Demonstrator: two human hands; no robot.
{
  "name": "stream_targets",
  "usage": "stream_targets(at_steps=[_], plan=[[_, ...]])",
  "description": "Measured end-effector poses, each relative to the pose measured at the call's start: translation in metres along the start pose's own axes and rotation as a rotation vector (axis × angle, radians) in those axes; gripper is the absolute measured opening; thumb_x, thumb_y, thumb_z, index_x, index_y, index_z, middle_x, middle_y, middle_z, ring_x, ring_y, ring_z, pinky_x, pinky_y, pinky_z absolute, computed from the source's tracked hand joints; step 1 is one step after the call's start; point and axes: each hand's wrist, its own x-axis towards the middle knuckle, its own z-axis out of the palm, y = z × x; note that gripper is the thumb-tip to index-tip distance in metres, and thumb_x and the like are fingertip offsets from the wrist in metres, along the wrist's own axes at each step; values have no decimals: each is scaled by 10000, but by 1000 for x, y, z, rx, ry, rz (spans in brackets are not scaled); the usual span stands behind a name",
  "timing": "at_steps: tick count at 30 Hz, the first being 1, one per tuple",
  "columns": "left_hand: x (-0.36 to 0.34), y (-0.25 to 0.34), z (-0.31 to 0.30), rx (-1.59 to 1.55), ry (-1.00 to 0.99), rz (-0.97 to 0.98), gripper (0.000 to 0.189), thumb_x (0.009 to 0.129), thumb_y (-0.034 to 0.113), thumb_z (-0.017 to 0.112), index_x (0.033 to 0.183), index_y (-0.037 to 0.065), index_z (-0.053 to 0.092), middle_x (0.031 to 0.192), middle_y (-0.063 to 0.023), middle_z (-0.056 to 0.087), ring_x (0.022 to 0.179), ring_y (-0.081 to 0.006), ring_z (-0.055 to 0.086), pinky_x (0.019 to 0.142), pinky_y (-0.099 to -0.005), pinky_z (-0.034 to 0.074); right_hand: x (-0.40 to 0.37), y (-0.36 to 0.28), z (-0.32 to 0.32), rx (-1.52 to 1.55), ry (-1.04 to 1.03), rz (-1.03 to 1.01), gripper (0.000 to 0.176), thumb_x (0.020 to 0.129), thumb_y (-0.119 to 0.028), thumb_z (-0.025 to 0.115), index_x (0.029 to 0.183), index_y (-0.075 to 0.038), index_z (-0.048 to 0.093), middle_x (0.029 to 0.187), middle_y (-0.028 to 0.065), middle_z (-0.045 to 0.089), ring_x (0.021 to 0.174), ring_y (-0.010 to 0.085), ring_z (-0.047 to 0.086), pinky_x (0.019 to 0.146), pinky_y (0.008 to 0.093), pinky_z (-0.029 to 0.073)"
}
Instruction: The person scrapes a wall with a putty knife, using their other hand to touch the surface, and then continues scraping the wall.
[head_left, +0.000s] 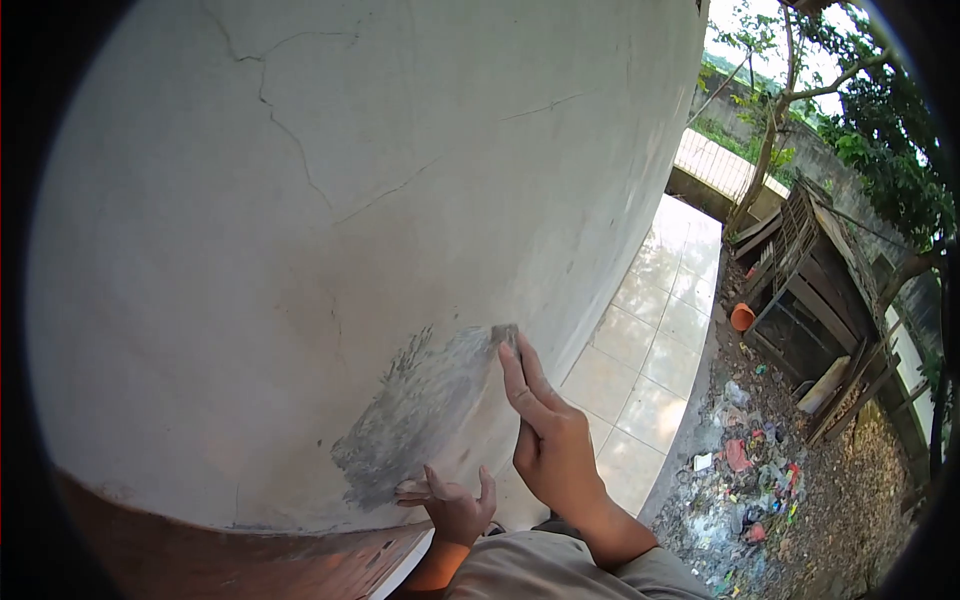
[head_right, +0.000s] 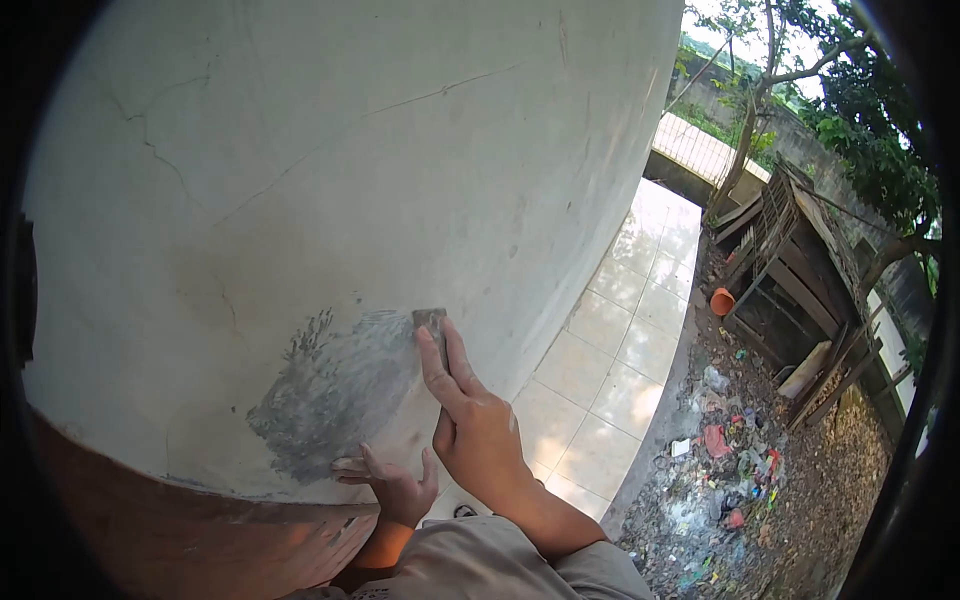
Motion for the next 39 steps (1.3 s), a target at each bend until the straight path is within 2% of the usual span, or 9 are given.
stream_targets(at_steps=[1, 3, 10, 12, 18, 34, 36, 37, 39], plan=[[-3, -6, 7, 1, 2, 16, 1103, 843, 171, 813, 1500, -167, -7, 1362, -446, 372, 1189, -577, 513, 1086, -671, 341, -2, 1, 4, 3, 16, 2, 815, 765, 200, 456, 1524, -82, 544, 1578, 260, 470, 822, 376, 742, 700, 300, 544], [-13, -17, 22, -157, -16, -25, 1145, 844, 329, 823, 1519, -133, 21, 1465, -577, 87, 1443, -727, -2, 1127, -780, -84, -7, 2, 11, 58, 5, -4, 822, 763, 194, 464, 1530, -89, 539, 1575, 261, 475, 803, 372, 733, 703, 308, 549], [-17, -24, 21, -161, -14, 15, 1152, 839, 330, 829, 1518, -123, 16, 1467, -569, 118, 1436, -701, 93, 1155, -758, -19, -2, -4, 1, 27, -4, 52, 832, 758, 193, 468, 1534, -97, 536, 1581, 263, 470, 748, 360, 715, 675, 319, 553], [-19, -31, 26, -407, -44, 69, 1153, 839, 327, 832, 1521, -121, 17, 1493, -554, 105, 1454, -693, 64, 1157, -756, -25, -11, -2, 6, 29, -21, -8, 840, 752, 195, 471, 1533, -107, 539, 1582, 265, 469, 715, 349, 705, 646, 325, 545], [-12, -22, 17, -190, -5, 52, 1123, 837, 307, 836, 1508, -125, 44, 1466, -498, 207, 1443, -690, 108, 1174, -730, -23, 2, -8, 2, -22, 15, 52, 845, 755, 194, 478, 1533, -129, 545, 1567, 263, 489, 722, 362, 717, 642, 341, 549], [-22, -31, 25, -356, -81, 46, 1127, 846, 307, 831, 1519, -108, 28, 1457, -505, 153, 1430, -672, 122, 1198, -689, 42, 3, -20, 1, 2, 49, 4, 813, 778, 180, 496, 1529, -127, 547, 1560, 262, 499, 727, 376, 716, 666, 356, 568], [-16, -28, 22, -127, -31, 79, 1141, 851, 342, 828, 1523, -115, 27, 1472, -539, 75, 1452, -689, 20, 1185, -715, 4, 3, -23, -5, 2, -11, 29, 829, 772, 178, 501, 1538, -136, 538, 1572, 257, 486, 751, 389, 721, 686, 364, 576], [-17, -31, 22, -127, -24, 86, 1141, 851, 342, 828, 1523, -115, 27, 1472, -539, 75, 1452, -689, 20, 1185, -715, 4, 1, -24, -3, 3, -4, 23, 829, 772, 178, 501, 1538, -136, 538, 1572, 257, 486, 751, 389, 721, 686, 364, 576], [-23, -37, 27, -181, -84, 95, 1164, 853, 376, 826, 1527, -125, 21, 1492, -574, -37, 1462, -703, -129, 1151, -749, -88, -5, -24, 0, -26, -20, -5, 824, 773, 179, 503, 1533, -138, 546, 1577, 253, 482, 740, 379, 718, 674, 357, 570]])
